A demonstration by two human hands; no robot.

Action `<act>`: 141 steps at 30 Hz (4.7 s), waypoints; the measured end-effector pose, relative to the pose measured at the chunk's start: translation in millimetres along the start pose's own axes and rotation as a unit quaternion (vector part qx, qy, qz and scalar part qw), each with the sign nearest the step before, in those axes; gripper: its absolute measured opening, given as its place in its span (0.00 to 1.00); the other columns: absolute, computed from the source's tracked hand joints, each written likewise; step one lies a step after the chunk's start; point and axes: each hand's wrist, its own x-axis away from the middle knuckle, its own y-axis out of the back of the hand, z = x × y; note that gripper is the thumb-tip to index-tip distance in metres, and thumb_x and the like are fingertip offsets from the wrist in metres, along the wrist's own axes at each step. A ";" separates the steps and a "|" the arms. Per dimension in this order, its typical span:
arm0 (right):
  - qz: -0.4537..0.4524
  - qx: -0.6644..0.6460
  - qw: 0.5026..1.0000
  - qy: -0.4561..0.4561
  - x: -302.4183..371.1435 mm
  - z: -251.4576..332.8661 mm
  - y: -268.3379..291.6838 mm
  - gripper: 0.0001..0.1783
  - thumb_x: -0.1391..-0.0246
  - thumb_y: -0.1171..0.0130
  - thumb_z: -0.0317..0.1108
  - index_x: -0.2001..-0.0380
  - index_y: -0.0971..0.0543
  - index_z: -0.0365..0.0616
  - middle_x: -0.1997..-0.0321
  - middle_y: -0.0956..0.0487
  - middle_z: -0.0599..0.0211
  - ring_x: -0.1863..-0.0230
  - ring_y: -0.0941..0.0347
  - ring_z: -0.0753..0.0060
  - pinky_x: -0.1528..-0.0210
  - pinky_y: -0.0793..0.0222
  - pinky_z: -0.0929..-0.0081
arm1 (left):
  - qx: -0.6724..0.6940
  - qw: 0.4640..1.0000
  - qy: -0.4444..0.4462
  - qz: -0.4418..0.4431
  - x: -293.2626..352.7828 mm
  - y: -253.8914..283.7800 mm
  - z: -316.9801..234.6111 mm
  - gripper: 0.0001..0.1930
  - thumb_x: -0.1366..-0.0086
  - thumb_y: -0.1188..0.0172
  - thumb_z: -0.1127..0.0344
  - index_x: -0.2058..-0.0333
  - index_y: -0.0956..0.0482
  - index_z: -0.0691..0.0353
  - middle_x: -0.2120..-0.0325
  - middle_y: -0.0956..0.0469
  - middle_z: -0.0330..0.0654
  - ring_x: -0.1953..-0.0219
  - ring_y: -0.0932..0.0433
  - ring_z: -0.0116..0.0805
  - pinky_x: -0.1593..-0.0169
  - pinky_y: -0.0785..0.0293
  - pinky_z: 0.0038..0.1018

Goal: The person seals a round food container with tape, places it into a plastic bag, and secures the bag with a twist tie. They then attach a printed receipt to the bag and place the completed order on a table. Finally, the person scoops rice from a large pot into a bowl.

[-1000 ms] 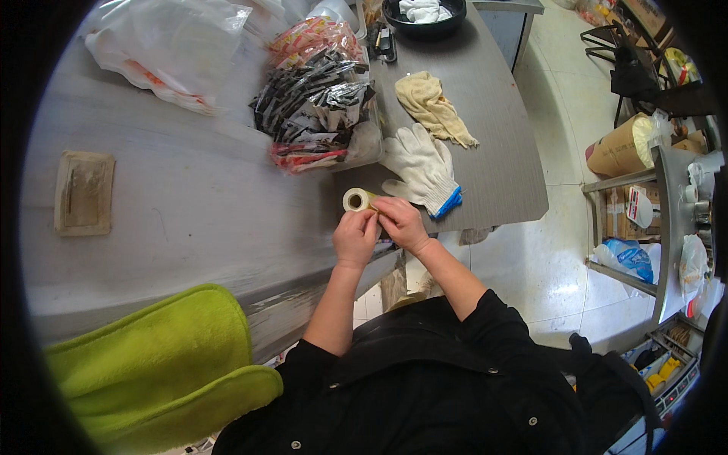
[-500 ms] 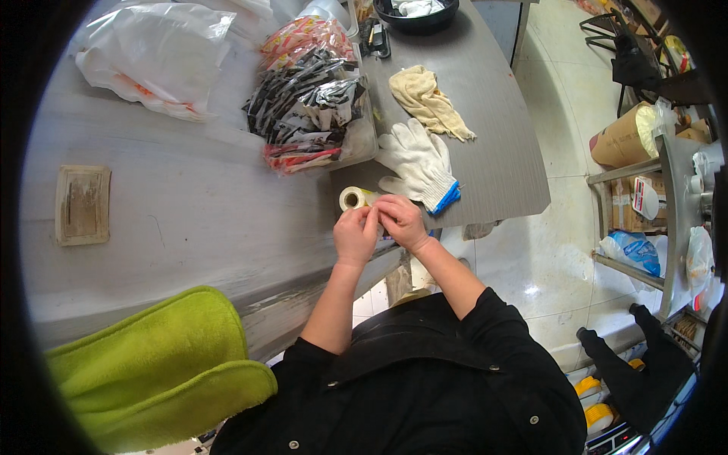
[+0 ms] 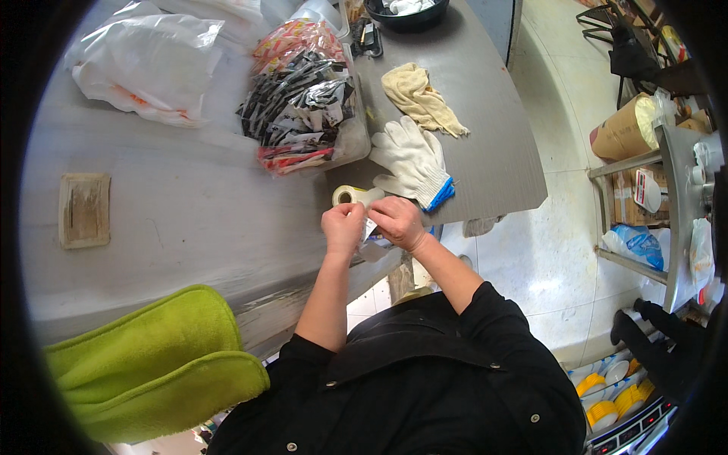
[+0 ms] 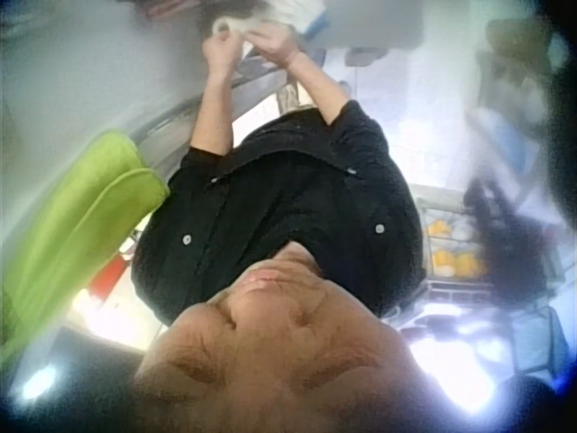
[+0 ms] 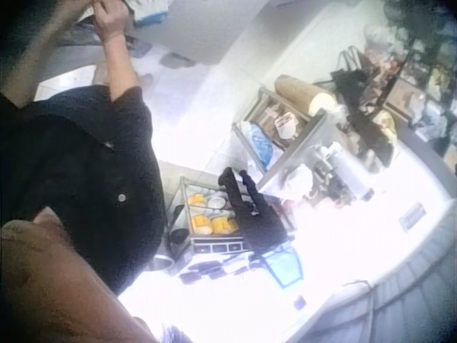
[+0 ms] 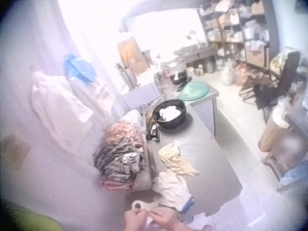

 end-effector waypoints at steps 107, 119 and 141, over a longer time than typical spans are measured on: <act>-0.494 -0.070 0.733 -0.462 195.9 169.5 622.6 0.05 0.52 0.40 0.26 0.70 0.23 0.40 0.73 0.24 0.74 0.72 0.32 0.85 0.68 0.38 0.86 | 0.303 0.566 -0.138 0.755 453.9 -354.6 -287.6 0.16 0.37 0.48 0.67 0.50 0.31 0.61 0.58 0.25 0.40 0.60 0.29 0.23 0.58 0.31 0.21; -0.539 -0.268 0.746 -0.285 261.9 111.8 839.2 0.04 0.51 0.42 0.29 0.69 0.24 0.45 0.40 0.37 0.53 0.43 0.36 0.51 0.47 0.34 0.59 | 0.029 0.639 -0.636 0.431 490.5 -641.7 -426.8 0.25 0.40 0.47 0.58 0.46 0.38 0.61 0.49 0.36 0.54 0.49 0.34 0.50 0.49 0.35 0.36; -0.294 -0.310 0.835 -0.347 184.0 -20.9 1030.9 0.05 0.56 0.40 0.23 0.76 0.27 0.40 0.48 0.30 0.47 0.50 0.30 0.58 0.49 0.36 0.64 | 0.026 0.339 -0.657 0.673 540.8 -782.9 -569.2 0.14 0.52 0.41 0.62 0.64 0.24 0.58 0.69 0.25 0.45 0.65 0.27 0.46 0.61 0.31 0.37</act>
